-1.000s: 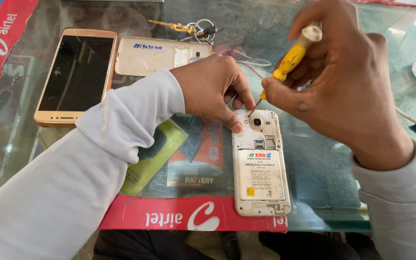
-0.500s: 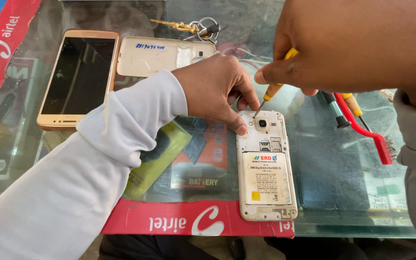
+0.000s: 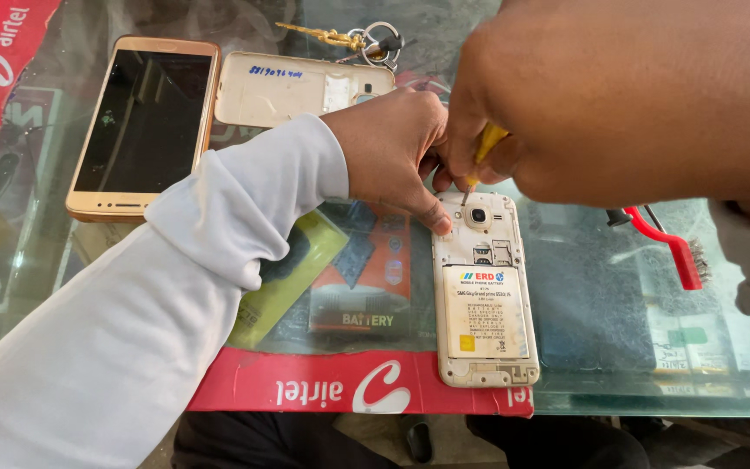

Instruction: The person removes the back cover of a gold smartphone, exposing the battery and internal components. They then use a yellow screwdriver to unscrew several screws around the camera module and along the phone's frame.

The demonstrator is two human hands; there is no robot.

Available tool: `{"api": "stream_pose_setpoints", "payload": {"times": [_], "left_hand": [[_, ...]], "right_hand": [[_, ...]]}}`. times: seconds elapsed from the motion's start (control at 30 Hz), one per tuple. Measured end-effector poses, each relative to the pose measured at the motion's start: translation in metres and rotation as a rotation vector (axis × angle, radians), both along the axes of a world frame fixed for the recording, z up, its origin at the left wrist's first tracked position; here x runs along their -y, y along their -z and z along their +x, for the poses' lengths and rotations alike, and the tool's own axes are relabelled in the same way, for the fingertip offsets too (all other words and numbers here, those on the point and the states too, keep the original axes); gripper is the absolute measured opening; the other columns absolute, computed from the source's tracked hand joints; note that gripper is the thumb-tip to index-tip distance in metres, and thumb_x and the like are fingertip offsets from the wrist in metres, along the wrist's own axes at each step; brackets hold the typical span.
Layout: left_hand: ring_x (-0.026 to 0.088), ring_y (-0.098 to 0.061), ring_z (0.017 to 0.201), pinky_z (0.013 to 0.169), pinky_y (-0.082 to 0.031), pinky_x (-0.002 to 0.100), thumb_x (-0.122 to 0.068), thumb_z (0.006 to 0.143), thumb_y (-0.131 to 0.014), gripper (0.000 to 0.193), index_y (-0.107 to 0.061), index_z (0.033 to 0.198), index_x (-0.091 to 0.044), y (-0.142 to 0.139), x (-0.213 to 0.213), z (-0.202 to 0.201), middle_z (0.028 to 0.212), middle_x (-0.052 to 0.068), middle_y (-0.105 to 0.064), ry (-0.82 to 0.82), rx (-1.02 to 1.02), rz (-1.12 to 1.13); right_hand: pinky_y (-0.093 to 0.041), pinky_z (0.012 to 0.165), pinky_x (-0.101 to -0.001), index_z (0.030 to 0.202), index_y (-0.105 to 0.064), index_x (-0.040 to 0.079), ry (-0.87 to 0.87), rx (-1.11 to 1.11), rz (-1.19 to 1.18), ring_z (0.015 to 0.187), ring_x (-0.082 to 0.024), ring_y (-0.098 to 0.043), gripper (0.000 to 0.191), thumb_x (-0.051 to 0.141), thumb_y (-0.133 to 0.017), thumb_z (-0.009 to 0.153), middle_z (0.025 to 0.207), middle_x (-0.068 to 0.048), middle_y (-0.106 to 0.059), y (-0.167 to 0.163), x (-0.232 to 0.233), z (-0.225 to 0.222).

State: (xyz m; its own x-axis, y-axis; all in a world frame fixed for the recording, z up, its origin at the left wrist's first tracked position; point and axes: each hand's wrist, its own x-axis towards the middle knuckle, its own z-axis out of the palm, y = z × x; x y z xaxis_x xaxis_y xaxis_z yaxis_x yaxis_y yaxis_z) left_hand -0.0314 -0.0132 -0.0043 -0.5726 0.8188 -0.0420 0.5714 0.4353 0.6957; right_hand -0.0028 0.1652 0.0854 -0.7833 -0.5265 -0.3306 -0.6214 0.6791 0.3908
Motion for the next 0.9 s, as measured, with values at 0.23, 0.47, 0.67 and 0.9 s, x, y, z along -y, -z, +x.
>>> {"api": "stream_pose_setpoints", "payload": {"times": [0.23, 0.47, 0.67, 0.9], "left_hand": [[0.011, -0.063, 0.063, 0.054, -0.051, 0.028, -0.025, 0.063, -0.094, 0.046, -0.081, 0.103, -0.008, 0.0, -0.001, 0.001, 0.077, 0.0, -0.07, 0.0, 0.038, 0.026], [0.009, -0.064, 0.065, 0.055, -0.052, 0.026, -0.024, 0.064, -0.095, 0.045, -0.082, 0.104, -0.008, -0.003, -0.002, 0.005, 0.078, -0.002, -0.071, 0.009, 0.017, 0.048], [0.009, -0.063, 0.063, 0.05, -0.055, 0.028, -0.023, 0.064, -0.093, 0.045, -0.081, 0.105, -0.011, -0.005, -0.002, 0.007, 0.079, -0.002, -0.067, -0.05, 0.1, -0.024], [0.009, -0.063, 0.064, 0.053, -0.053, 0.027, -0.024, 0.062, -0.094, 0.046, -0.082, 0.105, -0.011, -0.005, -0.004, 0.009, 0.077, -0.002, -0.069, -0.064, 0.066, -0.025]], "right_hand": [[-0.052, 0.053, -0.0301, 0.096, -0.08, 0.02, 0.399, 0.114, -0.026, 0.054, -0.019, -0.069, 0.026, 0.044, -0.074, 0.092, 0.075, -0.005, -0.076, -0.03, 0.023, 0.023], [-0.05, 0.046, -0.0265, 0.096, -0.082, 0.01, 0.485, 0.191, -0.171, 0.05, -0.016, -0.068, 0.031, 0.039, -0.07, 0.097, 0.064, -0.008, -0.075, -0.019, 0.015, 0.014], [-0.055, 0.058, -0.0297, 0.107, -0.082, 0.029, 0.263, 0.075, 0.03, 0.058, -0.017, -0.071, 0.021, 0.039, -0.075, 0.091, 0.08, 0.003, -0.076, -0.022, 0.005, 0.021], [-0.054, 0.061, -0.0406, 0.098, -0.08, 0.028, 0.066, -0.004, 0.143, 0.06, -0.028, -0.067, 0.02, 0.029, -0.072, 0.08, 0.067, -0.009, -0.071, -0.026, 0.006, 0.025]]}}
